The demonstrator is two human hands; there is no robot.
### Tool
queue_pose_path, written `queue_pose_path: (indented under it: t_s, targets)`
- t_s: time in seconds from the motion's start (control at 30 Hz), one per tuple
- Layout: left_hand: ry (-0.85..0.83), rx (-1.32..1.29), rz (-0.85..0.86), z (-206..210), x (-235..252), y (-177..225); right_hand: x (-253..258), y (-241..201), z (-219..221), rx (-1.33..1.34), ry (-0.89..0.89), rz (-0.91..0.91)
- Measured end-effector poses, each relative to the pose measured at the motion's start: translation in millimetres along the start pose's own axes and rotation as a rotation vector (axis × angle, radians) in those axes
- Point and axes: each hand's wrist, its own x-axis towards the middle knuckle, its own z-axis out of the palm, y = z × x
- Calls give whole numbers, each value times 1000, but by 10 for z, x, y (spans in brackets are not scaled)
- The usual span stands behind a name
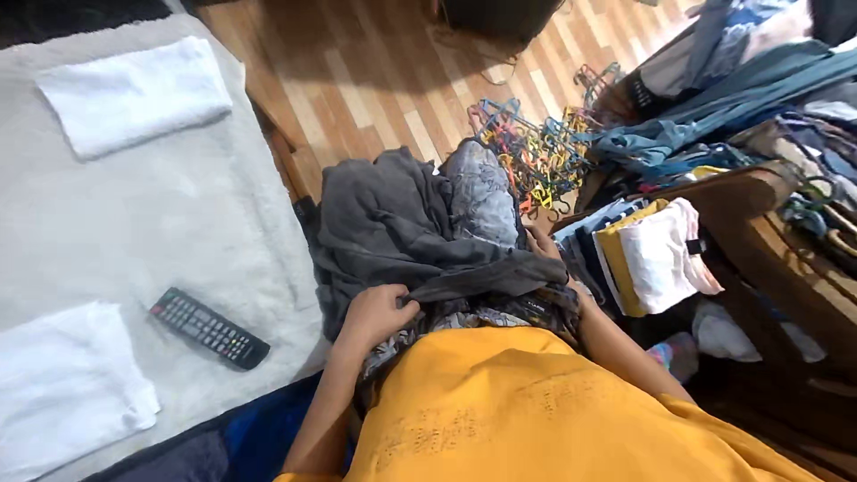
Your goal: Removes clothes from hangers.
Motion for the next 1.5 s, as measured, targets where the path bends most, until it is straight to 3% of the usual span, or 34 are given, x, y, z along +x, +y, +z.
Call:
queue_pose_path:
  t_s: [0.23,0.33,0.37,0.47,0.63,0.73,0.8,0.87,0.93,0.97,1.07,1.2,1.27,1.33,1.43,1.5]
  targets:
    - [76,-72,-4,83,-123,-84,167,-269,29,-156,-32,157]
    - [119,-84,4,114,-151,-38,305,327,264,-144,183,44]
    - [150,-79,7,138,-151,-29,315,335,325,-121,235,73]
    - [213,-63,29,180,-179,8,121,-428,180,-32,74,373]
    - [124,-146,35,47,-342,27,-4,-308,10,171,59,261]
    - [203,-292,78,-229,-497,59,53,52,-91,315,22,88]
    - [246,-263,64,-561,-649,153,42,95,-281,337,-130,-121]
    - [260,-194,19,-911,-804,253,-40,-93,-499,265,-414,-250]
    - [326,-105,35,-1245,-876,314,-25,-382,-674,37,-742,-345]
    - [365,-50,46,-1440,-863,397,28,-496,-731,-89,-773,-384]
    - [558,115,163,-2016,-637,713,314,-690,-988,-163,-406,-462]
    - [830,259,248,-2552,-184,1172,597,-1020,-1318,104,149,-579]
    - [934,279,263,-2628,-94,1396,474,-1164,-1370,166,224,-634]
    - [1003,309,284,-2635,-84,1554,172,-1094,-1214,69,-45,-656]
    - [1031,390,361,-2638,-6,1603,-153,-576,-333,-357,-355,-673]
    - [1025,424,398,-2662,90,1627,-119,-225,192,-598,-293,-712]
